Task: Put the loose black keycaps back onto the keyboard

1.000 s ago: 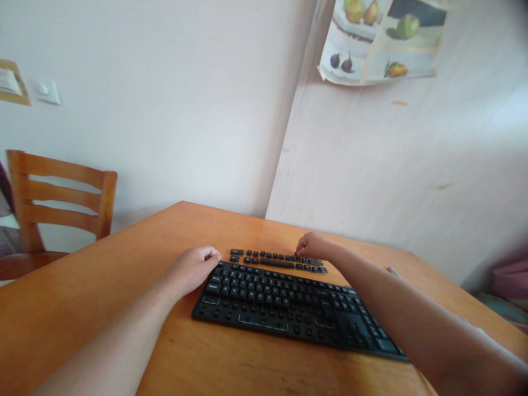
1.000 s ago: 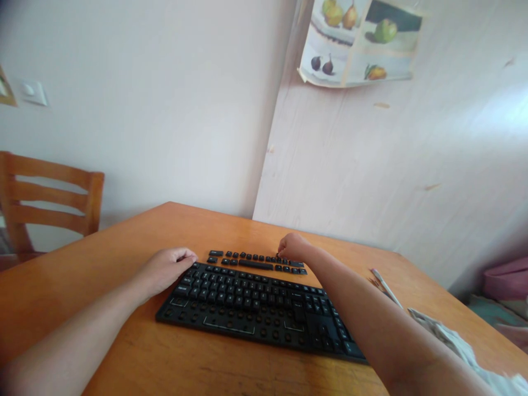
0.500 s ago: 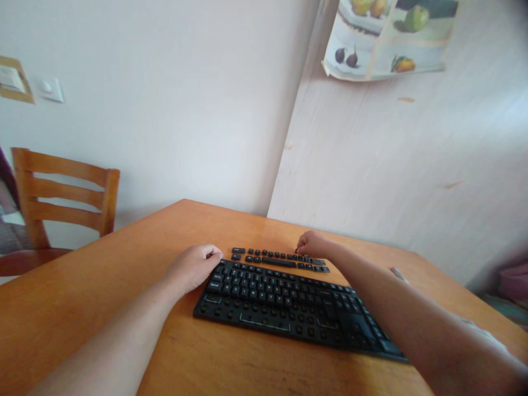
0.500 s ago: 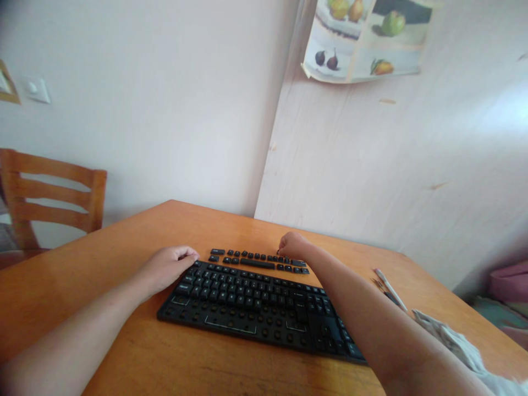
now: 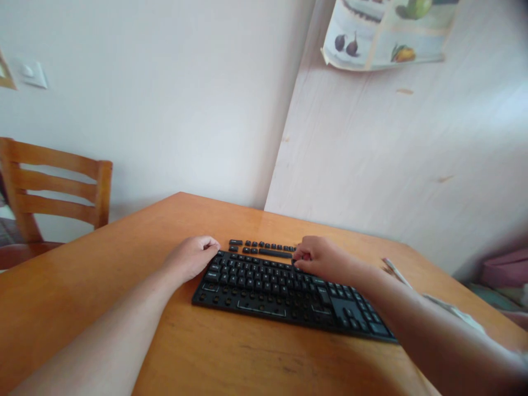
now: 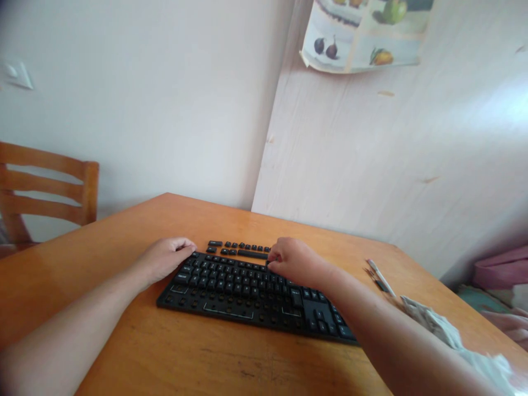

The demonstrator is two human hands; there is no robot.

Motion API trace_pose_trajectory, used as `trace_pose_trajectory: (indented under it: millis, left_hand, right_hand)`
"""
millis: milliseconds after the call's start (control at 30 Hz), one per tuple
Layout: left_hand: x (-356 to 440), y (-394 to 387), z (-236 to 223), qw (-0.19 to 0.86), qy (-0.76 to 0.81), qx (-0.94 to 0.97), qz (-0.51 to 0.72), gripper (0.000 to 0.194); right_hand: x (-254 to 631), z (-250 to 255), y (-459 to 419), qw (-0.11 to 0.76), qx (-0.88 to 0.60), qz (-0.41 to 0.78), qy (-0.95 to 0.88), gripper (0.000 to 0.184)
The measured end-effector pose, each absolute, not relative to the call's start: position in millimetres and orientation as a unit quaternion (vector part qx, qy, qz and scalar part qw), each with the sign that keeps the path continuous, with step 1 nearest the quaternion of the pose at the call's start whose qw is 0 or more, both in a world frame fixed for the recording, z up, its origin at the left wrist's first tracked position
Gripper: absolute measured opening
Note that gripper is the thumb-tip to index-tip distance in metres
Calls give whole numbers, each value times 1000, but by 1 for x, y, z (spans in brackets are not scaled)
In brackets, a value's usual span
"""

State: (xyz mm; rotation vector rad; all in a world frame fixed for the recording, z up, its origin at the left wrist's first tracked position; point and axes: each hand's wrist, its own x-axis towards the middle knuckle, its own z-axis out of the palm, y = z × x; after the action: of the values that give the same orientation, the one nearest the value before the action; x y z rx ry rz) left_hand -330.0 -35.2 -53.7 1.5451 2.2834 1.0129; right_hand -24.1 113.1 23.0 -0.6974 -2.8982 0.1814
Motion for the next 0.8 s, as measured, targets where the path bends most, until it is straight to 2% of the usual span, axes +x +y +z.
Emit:
trace_pose_trajectory:
  millis: [200, 567, 800]
  left_hand:
    - [-329, -35, -53, 106, 776, 516, 347, 34]
    - [-328, -34, -53, 107, 770, 519, 356, 33]
    - [-331, -33, -55, 103, 768, 525, 354, 32]
  right_hand:
    - [-11, 16, 68, 49, -201, 40, -977, 12]
    - [-14, 15, 48, 13, -232, -1, -973, 11]
    - [-17, 15, 41, -12, -229, -41, -972, 19]
